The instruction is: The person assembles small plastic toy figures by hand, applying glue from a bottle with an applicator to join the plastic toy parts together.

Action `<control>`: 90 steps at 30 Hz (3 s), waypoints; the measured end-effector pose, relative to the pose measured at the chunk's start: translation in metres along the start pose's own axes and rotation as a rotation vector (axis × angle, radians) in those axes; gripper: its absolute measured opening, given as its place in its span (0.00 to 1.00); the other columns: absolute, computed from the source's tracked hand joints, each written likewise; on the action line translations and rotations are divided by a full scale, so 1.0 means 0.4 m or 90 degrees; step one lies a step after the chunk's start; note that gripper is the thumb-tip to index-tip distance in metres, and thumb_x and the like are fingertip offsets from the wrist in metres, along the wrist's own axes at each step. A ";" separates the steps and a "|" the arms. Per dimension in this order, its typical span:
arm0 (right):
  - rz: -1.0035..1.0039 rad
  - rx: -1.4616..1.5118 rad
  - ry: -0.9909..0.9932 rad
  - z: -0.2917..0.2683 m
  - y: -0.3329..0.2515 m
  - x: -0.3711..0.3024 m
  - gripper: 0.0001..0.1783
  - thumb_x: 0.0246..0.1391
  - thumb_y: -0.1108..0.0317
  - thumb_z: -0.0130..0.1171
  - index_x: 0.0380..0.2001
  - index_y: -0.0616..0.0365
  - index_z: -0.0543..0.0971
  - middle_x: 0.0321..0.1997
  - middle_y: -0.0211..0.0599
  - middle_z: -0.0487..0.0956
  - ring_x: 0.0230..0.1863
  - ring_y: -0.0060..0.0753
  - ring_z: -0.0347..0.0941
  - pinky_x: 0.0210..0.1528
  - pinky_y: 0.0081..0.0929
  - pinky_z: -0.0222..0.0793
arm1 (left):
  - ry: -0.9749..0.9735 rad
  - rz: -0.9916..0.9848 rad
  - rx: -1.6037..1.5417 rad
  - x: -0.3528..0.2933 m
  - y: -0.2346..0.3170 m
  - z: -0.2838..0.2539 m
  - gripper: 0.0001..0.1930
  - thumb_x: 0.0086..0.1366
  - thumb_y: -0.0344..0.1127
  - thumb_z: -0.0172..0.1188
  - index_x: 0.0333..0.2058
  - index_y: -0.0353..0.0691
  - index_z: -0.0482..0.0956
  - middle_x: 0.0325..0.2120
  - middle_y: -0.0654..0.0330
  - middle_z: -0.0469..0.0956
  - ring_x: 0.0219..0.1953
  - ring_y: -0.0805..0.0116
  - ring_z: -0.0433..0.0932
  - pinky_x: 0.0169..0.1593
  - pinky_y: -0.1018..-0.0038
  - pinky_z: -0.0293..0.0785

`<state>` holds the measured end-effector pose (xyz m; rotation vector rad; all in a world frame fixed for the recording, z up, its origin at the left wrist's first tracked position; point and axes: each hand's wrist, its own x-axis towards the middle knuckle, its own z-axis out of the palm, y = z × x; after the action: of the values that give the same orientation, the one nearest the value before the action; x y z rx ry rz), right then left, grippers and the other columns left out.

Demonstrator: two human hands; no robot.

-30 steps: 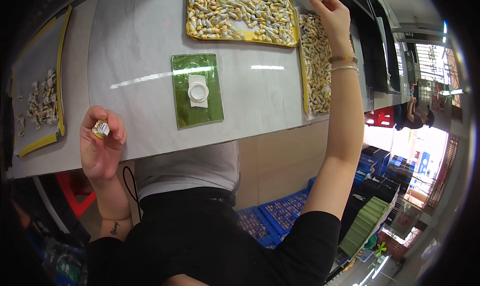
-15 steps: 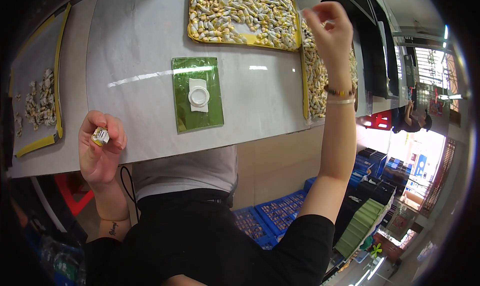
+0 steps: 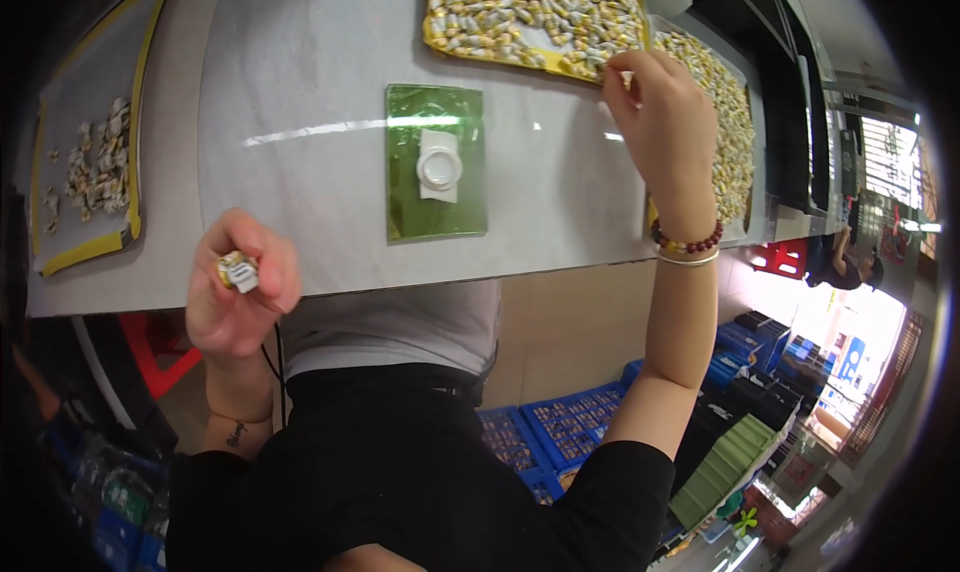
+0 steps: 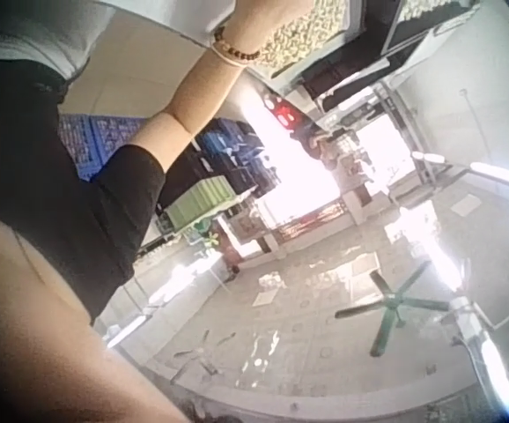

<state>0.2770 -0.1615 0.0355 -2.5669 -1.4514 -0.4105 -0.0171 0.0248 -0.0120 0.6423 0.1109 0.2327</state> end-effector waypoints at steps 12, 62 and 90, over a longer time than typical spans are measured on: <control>0.144 0.817 0.052 -0.042 -0.214 -0.131 0.08 0.49 0.80 0.51 0.35 0.65 0.67 0.28 0.43 0.77 0.28 0.25 0.74 0.29 0.14 0.67 | -0.023 -0.059 -0.053 -0.007 -0.019 0.051 0.23 0.55 0.42 0.61 0.41 0.29 0.68 0.30 0.47 0.77 0.32 0.66 0.78 0.35 0.76 0.77; 0.057 0.812 0.030 -0.051 -0.382 -0.145 0.04 0.52 0.69 0.54 0.32 0.54 0.71 0.26 0.38 0.68 0.34 0.40 0.73 0.30 0.25 0.73 | -0.004 -0.180 -0.235 -0.006 -0.057 0.078 0.14 0.58 0.26 0.56 0.42 0.29 0.67 0.32 0.55 0.75 0.37 0.72 0.76 0.42 0.79 0.73; 0.037 0.796 0.049 -0.058 -0.397 -0.148 0.10 0.43 0.74 0.61 0.25 0.58 0.69 0.23 0.36 0.67 0.26 0.38 0.75 0.22 0.21 0.74 | -0.006 -0.252 -0.287 0.007 -0.056 0.091 0.10 0.57 0.24 0.57 0.36 0.30 0.69 0.34 0.52 0.76 0.36 0.71 0.76 0.43 0.77 0.73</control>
<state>0.1082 -0.1341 0.0399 -1.5268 -1.0412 0.3356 -0.0038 -0.0128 0.0033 0.1644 0.1682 -0.1272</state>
